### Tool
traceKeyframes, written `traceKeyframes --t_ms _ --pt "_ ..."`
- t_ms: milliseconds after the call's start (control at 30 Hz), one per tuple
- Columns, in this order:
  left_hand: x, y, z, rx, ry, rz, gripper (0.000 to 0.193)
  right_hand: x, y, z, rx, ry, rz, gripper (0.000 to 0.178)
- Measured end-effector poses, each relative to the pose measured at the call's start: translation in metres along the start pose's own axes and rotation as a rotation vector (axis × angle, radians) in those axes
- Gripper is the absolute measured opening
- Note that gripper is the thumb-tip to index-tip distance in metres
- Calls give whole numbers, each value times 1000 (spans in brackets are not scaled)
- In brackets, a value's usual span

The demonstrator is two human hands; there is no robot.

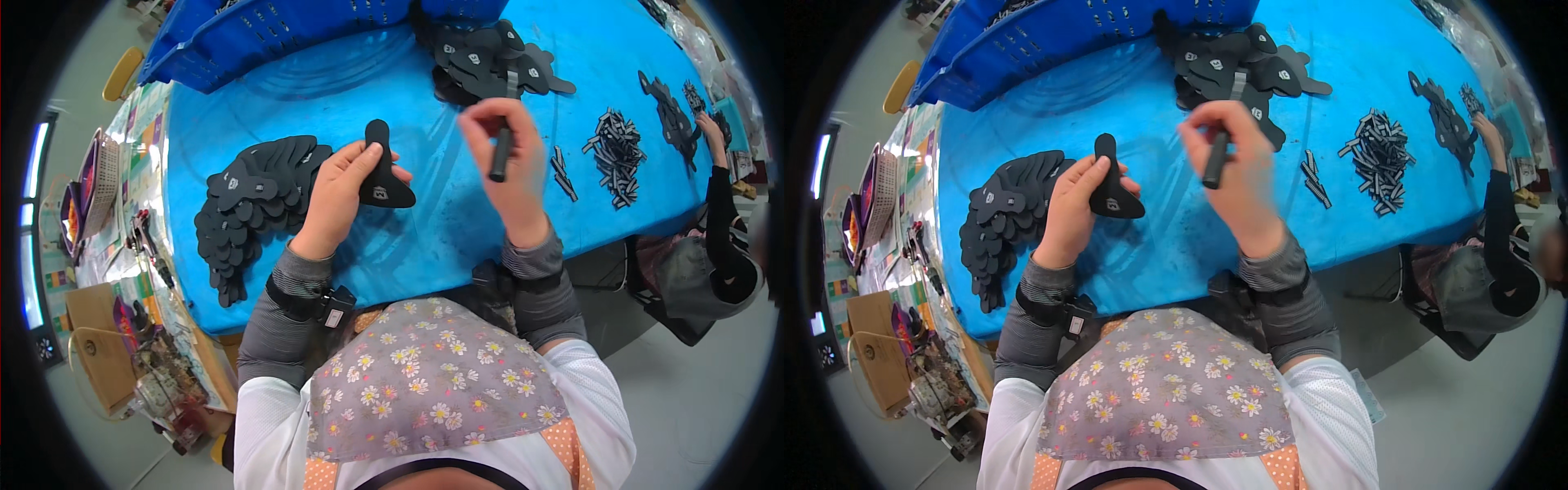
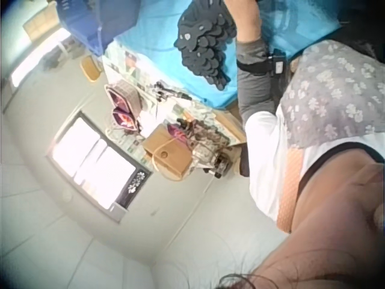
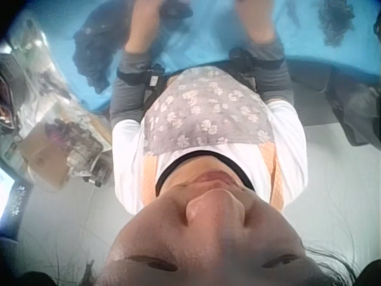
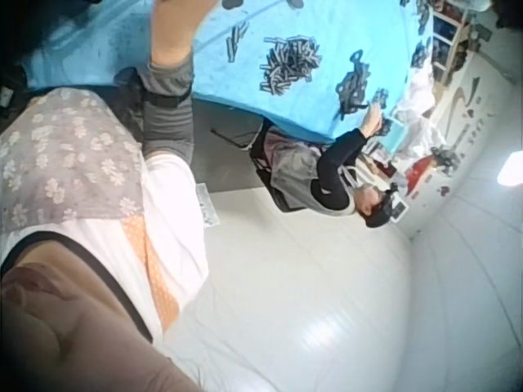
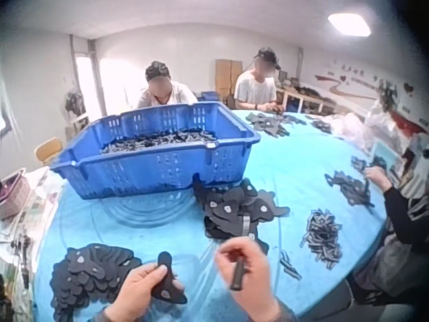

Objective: Use a small tool to assemble and mark black shoe components on a workbench.

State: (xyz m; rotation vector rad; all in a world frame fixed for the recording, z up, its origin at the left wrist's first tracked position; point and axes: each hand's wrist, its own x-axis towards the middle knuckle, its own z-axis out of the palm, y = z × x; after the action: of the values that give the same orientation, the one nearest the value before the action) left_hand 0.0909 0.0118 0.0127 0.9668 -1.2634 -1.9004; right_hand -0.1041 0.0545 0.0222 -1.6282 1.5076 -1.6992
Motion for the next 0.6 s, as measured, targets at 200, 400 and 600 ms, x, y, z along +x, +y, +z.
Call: traceKeyframes --t_ms 200,400,600 --pt "1 -2 2 -59 3 58 30 -12 15 -87 -675 41 89 19" --pt "-5 -8 10 -14 -124 8 31 -30 32 -117 -724 -87 383 17" --pt "-4 -9 8 20 -146 1 31 -21 38 -115 -644 -106 390 15"
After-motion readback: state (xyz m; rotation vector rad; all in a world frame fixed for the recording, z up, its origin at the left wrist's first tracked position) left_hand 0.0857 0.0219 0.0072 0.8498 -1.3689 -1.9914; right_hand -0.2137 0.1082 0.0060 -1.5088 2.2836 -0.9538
